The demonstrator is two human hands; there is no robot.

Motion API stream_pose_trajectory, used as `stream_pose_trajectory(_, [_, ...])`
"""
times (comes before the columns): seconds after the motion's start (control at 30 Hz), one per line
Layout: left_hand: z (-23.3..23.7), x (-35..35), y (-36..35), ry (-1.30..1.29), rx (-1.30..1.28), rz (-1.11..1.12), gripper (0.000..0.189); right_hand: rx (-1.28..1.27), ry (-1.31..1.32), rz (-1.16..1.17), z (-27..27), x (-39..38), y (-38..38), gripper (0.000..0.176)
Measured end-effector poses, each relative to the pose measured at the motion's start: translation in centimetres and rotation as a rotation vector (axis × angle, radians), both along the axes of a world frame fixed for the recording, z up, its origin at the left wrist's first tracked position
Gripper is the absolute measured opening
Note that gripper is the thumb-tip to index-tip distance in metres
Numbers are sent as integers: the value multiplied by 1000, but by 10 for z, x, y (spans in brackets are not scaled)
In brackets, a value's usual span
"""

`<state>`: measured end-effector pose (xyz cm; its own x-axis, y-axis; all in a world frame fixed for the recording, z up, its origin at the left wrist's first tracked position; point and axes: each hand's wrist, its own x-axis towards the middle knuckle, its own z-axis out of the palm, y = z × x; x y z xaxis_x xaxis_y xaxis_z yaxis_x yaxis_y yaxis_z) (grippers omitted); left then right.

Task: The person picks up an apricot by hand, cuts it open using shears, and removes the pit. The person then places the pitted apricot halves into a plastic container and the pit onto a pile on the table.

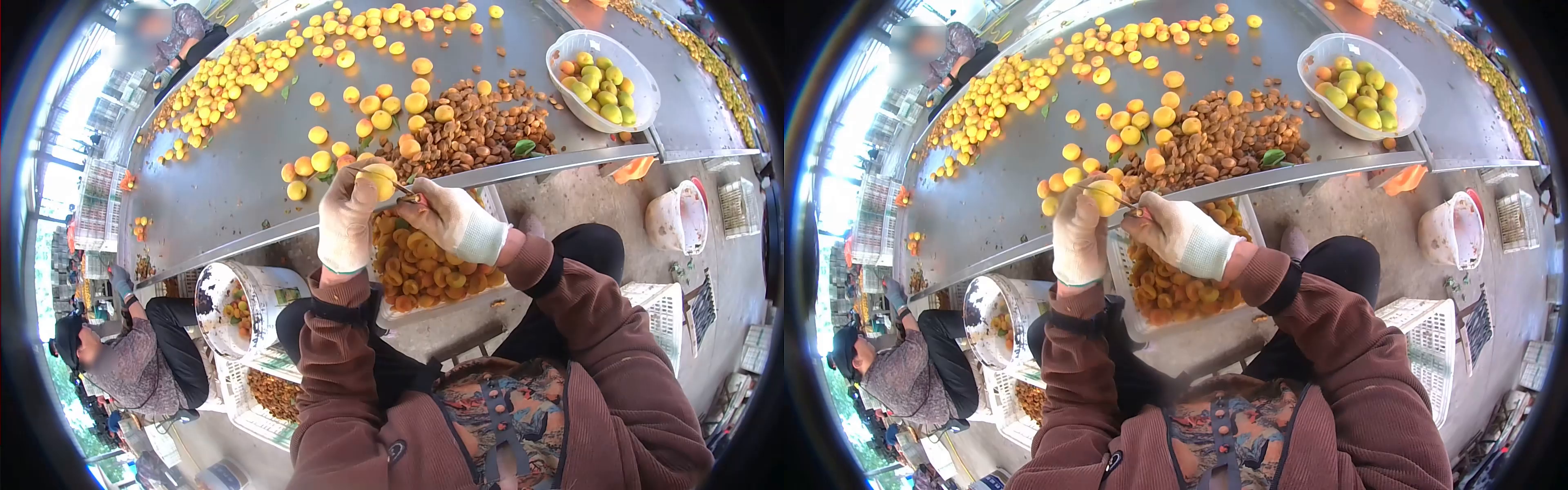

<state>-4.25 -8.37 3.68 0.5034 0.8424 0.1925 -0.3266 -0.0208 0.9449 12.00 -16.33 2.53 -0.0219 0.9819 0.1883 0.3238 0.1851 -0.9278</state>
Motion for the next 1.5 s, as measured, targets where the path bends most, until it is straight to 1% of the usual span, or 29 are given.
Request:
stream_pose_trajectory(0.03, [-2,4,-1,-4,9,-10,58,25,-38,-37,0,0,-1,30])
stream_pose_trajectory(0.1, [-4,9,-5,-30,-212,-81,59,53,-84,-79,-6,0,-1,31])
stream_pose_trajectory(0.17, [-2,7,-3,63,-201,-75,62,104,42,-61,-16,-1,1,32])
stream_pose_trajectory(0.23, [4,1,3,371,-75,34,39,29,14,-41,-1,2,-4,32])
stream_pose_trajectory(0.27, [4,5,1,420,175,135,29,28,-10,-27,2,3,-5,31])
stream_pose_trajectory(0.3, [6,4,1,422,166,140,29,27,-33,-15,2,3,-5,30])
stream_pose_trajectory(0.37, [8,3,0,715,641,281,30,11,-17,-14,-7,4,-3,29])
stream_pose_trajectory(0.43, [7,5,-3,787,665,311,34,20,-55,-20,-16,5,-2,30])
stream_pose_trajectory(0.5, [3,8,-9,513,331,226,37,9,-73,-40,-16,4,-4,30])
stream_pose_trajectory(0.53, [-1,4,-8,511,334,225,37,-2,-89,-67,-14,4,-5,30])
stream_pose_trajectory(0.6, [-2,-4,-2,76,-384,-236,46,-6,-78,-79,-18,2,-5,30])
stream_pose_trajectory(0.63, [-1,-2,-3,74,-382,-241,46,-14,-67,-85,-19,1,-5,30])
stream_pose_trajectory(0.7, [2,3,-6,173,-313,-134,57,0,-78,-94,-20,-1,-5,30])
stream_pose_trajectory(0.73, [0,-1,-2,157,-245,-153,43,11,-82,-100,-20,-2,-5,29])
stream_pose_trajectory(0.77, [0,1,-2,155,-247,-149,43,9,-82,-96,-18,-1,-4,29])
stream_pose_trajectory(0.83, [3,9,-4,507,232,270,33,-10,-100,-75,-11,0,-4,29])
stream_pose_trajectory(0.9, [8,9,-9,558,273,308,29,-17,-100,-76,-16,1,-3,28])
stream_pose_trajectory(0.97, [4,10,-9,559,479,386,33,-24,-104,-82,-19,1,-4,28])
stream_pose_trajectory(1.0, [6,9,-9,556,479,384,33,-31,-92,-91,-19,0,-6,28])
stream_pose_trajectory(1.07, [12,3,-6,378,-207,-1,38,-38,-80,-102,-21,-2,-7,28])
stream_pose_trajectory(1.1, [11,4,-8,378,-207,-3,38,-24,-40,-116,-24,-3,-7,28])
stream_pose_trajectory(1.17, [3,8,-11,190,-521,-126,49,-9,0,-128,-24,-4,-6,27])
stream_pose_trajectory(1.2, [1,8,-9,164,-422,-113,38,-48,-62,-133,-23,-3,-6,28])
stream_pose_trajectory(1.23, [1,8,-8,163,-422,-110,38,-88,-123,-136,-21,-3,-5,29])
stream_pose_trajectory(1.3, [4,8,-6,417,-153,113,24,-66,-85,-101,-16,-3,-7,29])
stream_pose_trajectory(1.33, [6,8,-7,442,-27,162,21,-42,-51,-70,-15,-3,-7,30])
stream_pose_trajectory(1.37, [7,6,-7,441,-28,166,21,-42,-51,-66,-15,-3,-7,30])
stream_pose_trajectory(1.43, [7,1,-7,531,326,189,23,-18,-48,-75,-16,-4,-10,30])
stream_pose_trajectory(1.5, [10,-3,-7,554,411,189,26,-46,-79,-73,-11,-3,-13,30])
